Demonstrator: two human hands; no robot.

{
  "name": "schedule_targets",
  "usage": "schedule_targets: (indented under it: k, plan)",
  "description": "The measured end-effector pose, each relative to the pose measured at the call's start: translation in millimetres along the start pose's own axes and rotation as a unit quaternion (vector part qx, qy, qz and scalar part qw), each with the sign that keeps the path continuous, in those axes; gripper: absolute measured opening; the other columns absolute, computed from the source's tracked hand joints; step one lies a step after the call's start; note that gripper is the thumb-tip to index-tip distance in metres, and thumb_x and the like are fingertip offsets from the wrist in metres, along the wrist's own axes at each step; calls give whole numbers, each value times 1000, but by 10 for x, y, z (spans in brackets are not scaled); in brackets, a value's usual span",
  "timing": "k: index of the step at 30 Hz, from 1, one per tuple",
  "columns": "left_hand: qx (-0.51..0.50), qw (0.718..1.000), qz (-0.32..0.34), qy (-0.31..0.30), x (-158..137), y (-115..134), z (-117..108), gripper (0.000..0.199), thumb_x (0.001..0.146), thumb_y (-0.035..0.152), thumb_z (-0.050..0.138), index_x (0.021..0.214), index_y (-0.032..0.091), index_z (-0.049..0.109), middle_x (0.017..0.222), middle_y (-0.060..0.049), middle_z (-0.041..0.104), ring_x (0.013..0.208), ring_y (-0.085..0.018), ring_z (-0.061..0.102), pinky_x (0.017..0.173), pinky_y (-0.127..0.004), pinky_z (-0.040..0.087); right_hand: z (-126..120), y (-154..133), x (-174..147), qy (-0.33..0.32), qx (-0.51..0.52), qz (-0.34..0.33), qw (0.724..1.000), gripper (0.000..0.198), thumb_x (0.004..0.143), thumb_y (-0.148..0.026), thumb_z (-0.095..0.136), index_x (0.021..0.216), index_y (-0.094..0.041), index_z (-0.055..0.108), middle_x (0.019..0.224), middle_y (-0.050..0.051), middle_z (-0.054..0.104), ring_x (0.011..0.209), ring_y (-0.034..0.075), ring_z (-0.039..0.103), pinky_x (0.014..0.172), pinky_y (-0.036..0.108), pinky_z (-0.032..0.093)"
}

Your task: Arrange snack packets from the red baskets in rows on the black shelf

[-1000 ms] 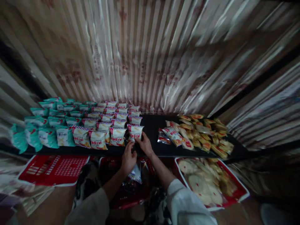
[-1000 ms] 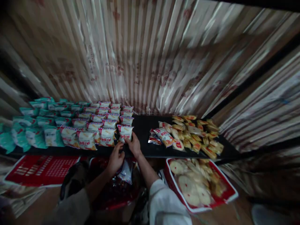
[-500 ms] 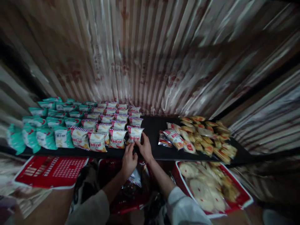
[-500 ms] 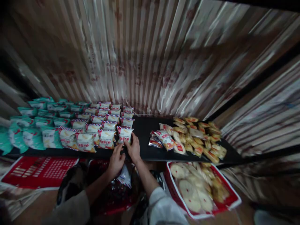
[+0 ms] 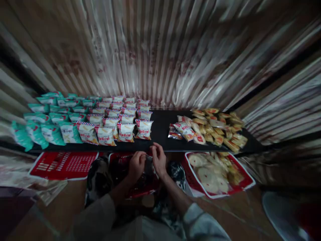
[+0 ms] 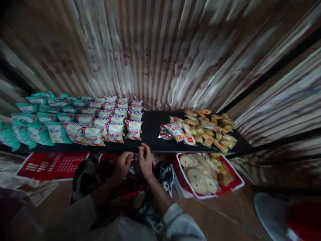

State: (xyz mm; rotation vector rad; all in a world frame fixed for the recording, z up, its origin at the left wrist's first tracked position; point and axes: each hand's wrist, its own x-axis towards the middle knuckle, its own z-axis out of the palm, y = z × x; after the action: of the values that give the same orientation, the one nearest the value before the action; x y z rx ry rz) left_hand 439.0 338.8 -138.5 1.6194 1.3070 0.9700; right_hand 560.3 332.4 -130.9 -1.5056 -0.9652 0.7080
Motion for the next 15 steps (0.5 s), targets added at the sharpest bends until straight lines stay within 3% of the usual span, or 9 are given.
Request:
schedule_targets:
  k: [3,8,12,15]
  plan:
    - [-7,988,-141,-62,-220,-162,11,26,76,5,49,89,19,65,99,-4,67,98,-17,62,93,-31,47,-93,228,-290,-62,-85,71,992,35,88,-43,44,102,-18,64,89,5,70,87,21,65,84,34,49]
    - [-6,953,-297,-64,-359,-505,116,20,70,4,57,84,17,65,85,-4,69,91,-20,65,83,-32,51,-52,569,-487,-180,-270,195,926,33,81,-20,51,111,-19,64,113,8,67,110,23,60,97,33,43]
    - [-51,915,-392,-75,-366,-627,231,21,72,7,57,88,16,65,66,0,66,69,-19,65,64,-31,53,34,634,-524,-191,-296,211,912,39,79,-17,54,117,-16,63,117,12,66,113,24,60,96,32,43]
    - [-89,900,-421,-67,-340,-655,290,29,72,7,57,98,18,65,65,1,65,68,-18,65,62,-30,53,64,658,-529,-201,-320,210,902,44,78,-17,55,122,-11,60,120,17,64,112,28,60,95,33,43]
